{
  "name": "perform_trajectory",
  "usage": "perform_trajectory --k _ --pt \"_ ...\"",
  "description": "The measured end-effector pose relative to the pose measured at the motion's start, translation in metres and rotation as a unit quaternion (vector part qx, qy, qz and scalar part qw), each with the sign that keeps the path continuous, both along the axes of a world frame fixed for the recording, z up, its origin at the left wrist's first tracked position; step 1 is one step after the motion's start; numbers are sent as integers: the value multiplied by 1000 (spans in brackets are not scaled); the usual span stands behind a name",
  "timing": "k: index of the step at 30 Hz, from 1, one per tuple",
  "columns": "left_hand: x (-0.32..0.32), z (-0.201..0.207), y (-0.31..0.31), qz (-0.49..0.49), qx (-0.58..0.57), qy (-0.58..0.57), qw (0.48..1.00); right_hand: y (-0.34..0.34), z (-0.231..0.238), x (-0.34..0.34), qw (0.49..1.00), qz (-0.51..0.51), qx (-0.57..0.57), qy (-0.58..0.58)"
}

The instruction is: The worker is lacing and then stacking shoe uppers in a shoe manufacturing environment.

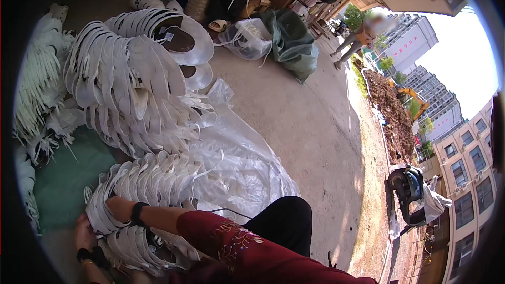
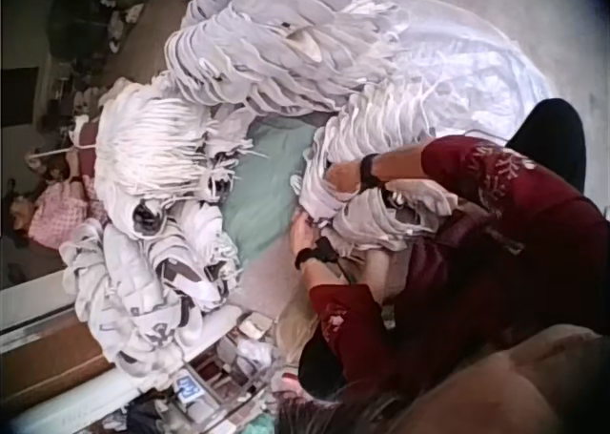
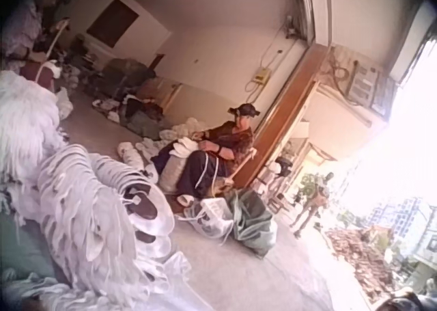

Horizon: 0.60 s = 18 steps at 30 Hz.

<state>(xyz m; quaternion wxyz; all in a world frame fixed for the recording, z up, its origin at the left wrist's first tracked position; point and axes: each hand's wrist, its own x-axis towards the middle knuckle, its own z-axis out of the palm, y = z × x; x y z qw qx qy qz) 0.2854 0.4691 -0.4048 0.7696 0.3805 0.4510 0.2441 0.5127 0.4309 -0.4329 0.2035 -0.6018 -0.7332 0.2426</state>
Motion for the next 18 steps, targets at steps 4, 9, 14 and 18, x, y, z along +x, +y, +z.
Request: perform_trajectory --k 4,9,14,18 --pt "4 -21 16 -6 26 -11 1000 39 24 17 916 259 -253 -174" --pt "0 -21 9 20 25 -7 999 -1 26 18 929 42 -323 174" --pt "-2 -32 22 -25 3 158 987 -17 35 23 900 -93 -328 272" --pt "-12 -39 3 -28 94 128 987 -9 25 21 908 -12 -337 248"
